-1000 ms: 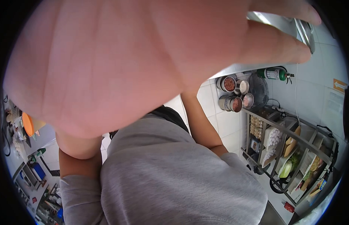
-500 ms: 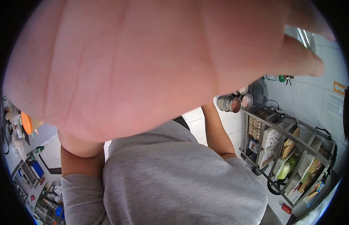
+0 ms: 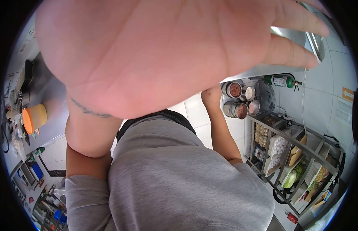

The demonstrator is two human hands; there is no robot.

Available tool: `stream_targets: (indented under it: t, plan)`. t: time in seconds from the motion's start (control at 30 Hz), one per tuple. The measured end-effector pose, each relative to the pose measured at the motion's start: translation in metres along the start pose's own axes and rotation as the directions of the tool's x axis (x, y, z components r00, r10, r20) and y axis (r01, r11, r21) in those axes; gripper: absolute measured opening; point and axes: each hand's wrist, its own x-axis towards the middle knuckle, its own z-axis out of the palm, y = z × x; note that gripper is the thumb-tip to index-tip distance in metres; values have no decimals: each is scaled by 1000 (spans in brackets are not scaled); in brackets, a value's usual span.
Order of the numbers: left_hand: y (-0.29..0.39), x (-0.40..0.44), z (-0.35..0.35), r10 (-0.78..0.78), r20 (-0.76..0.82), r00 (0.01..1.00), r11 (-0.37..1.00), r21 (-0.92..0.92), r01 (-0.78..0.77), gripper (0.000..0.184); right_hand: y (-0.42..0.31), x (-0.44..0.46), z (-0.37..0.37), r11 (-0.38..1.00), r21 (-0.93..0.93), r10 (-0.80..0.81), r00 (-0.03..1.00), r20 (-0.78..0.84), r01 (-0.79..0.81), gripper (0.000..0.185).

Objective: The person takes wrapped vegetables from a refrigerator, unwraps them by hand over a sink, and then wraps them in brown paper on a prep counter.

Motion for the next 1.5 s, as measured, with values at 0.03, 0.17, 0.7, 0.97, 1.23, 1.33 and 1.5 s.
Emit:
stream_targets:
  t: [0.03,0.17,0.7,0.97,1.23,1.33,1.5]
  plan:
    - [0,0,0,1,0,1000,1000,1,-1,101,0,0,0,1000,-7,-9,1000,-4,9,61]
    - [1,0,1,3,-3,1000,1000,4,-3,101,3,0,3,999,-8,-44,999,16,44,59]
    - [0,0,0,-11,-5,1000,1000,-14,11,100,-16,4,-3,985,-123,-122,992,18,123,46]
    - [3,-2,-1,-9,-10,1000,1000,-19,9,100,-18,5,0,973,-173,-158,987,-16,153,45]
    - [6,-3,-2,1,-18,1000,1000,-24,-1,100,-16,11,2,981,-116,-160,987,-25,156,43]
    - [7,-4,-2,4,-18,1000,1000,-27,-4,100,-22,11,2,987,-55,-158,985,-73,154,43]
    - [7,-3,-1,4,-21,1000,1000,-31,-5,100,-21,10,4,984,-91,-158,987,-33,154,43]
